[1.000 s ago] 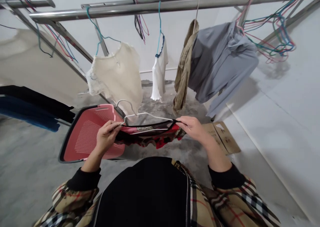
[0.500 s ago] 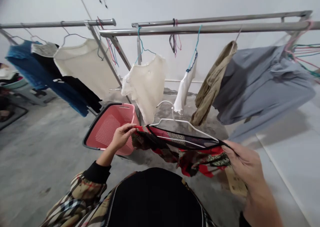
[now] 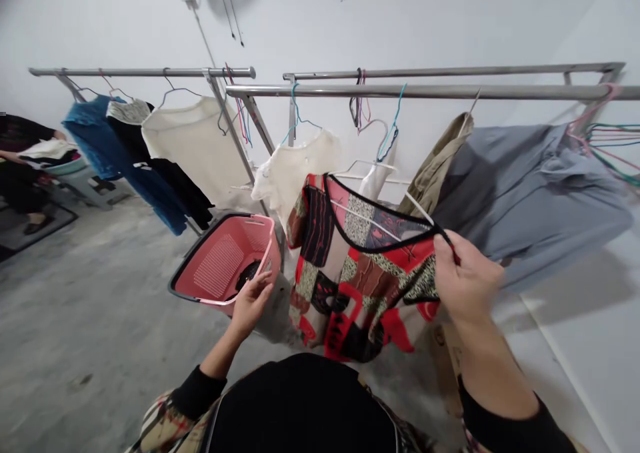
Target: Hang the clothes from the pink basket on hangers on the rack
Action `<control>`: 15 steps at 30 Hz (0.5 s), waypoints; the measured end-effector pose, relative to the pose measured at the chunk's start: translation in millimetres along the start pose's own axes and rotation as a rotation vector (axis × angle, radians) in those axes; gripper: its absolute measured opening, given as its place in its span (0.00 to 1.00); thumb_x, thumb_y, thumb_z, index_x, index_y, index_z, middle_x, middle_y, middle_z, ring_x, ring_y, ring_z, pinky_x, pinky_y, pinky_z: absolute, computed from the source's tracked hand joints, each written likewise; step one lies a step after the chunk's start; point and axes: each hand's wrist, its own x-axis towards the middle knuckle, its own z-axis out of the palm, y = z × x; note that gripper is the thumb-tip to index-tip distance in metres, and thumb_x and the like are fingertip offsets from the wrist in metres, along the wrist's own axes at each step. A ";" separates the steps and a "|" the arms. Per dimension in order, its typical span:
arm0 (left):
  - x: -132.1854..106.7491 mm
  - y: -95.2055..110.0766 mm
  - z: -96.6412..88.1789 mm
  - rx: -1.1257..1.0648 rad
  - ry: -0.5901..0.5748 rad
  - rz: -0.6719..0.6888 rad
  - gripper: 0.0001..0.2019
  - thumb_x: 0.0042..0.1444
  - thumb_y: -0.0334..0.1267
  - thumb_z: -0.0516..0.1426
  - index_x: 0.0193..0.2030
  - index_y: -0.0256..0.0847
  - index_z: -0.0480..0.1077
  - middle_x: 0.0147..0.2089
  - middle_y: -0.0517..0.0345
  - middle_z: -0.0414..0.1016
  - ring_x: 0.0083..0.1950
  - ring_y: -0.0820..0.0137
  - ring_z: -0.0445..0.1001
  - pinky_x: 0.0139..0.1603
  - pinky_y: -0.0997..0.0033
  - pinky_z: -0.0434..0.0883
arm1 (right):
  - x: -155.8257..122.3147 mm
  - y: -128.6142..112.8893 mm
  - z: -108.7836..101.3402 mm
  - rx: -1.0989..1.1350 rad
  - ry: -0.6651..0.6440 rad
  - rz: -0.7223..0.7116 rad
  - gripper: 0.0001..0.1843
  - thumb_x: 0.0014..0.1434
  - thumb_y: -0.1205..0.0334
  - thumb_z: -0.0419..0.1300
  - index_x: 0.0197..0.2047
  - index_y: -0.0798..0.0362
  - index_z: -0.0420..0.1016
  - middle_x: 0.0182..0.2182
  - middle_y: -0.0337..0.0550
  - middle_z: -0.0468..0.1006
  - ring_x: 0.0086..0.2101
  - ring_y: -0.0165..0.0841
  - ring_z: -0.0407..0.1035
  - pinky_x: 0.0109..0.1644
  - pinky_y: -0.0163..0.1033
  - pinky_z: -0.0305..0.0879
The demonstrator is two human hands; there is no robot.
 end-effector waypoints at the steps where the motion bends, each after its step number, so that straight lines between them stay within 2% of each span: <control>1: -6.9 -0.4 -0.4 0.011 -0.012 -0.012 0.21 0.57 0.46 0.58 0.53 0.38 0.71 0.38 0.53 0.76 0.37 0.70 0.74 0.40 0.71 0.72 | 11.8 -7.1 6.7 -0.008 0.009 -0.017 0.19 0.61 0.56 0.56 0.44 0.61 0.82 0.31 0.51 0.82 0.29 0.35 0.75 0.34 0.34 0.67; 5: -27.8 2.7 -7.7 0.071 0.005 -0.048 0.21 0.56 0.48 0.58 0.52 0.38 0.71 0.37 0.54 0.76 0.36 0.69 0.75 0.39 0.70 0.73 | 64.3 -35.5 34.6 -0.051 -0.031 -0.036 0.20 0.63 0.60 0.52 0.51 0.58 0.78 0.40 0.54 0.82 0.36 0.36 0.76 0.41 0.35 0.66; 9: -45.1 4.2 -18.0 0.090 0.102 -0.090 0.23 0.55 0.51 0.58 0.51 0.38 0.72 0.37 0.53 0.76 0.36 0.68 0.75 0.37 0.70 0.73 | 119.4 -51.2 66.9 -0.086 -0.115 0.050 0.21 0.64 0.62 0.51 0.56 0.61 0.74 0.40 0.59 0.80 0.36 0.36 0.73 0.46 0.42 0.63; 12: -59.9 1.9 -24.2 0.111 0.167 -0.126 0.23 0.54 0.52 0.58 0.50 0.37 0.73 0.36 0.52 0.77 0.35 0.68 0.74 0.37 0.70 0.73 | 151.5 -55.4 95.6 -0.097 -0.173 0.084 0.22 0.65 0.62 0.48 0.54 0.69 0.72 0.37 0.62 0.79 0.37 0.34 0.71 0.47 0.44 0.60; 15: -74.5 -2.6 -27.0 0.118 0.196 -0.164 0.24 0.53 0.53 0.59 0.49 0.36 0.74 0.35 0.53 0.77 0.34 0.68 0.74 0.37 0.70 0.72 | 166.4 -58.2 127.1 -0.151 -0.281 0.080 0.21 0.64 0.64 0.46 0.48 0.72 0.72 0.35 0.62 0.78 0.39 0.36 0.71 0.47 0.44 0.60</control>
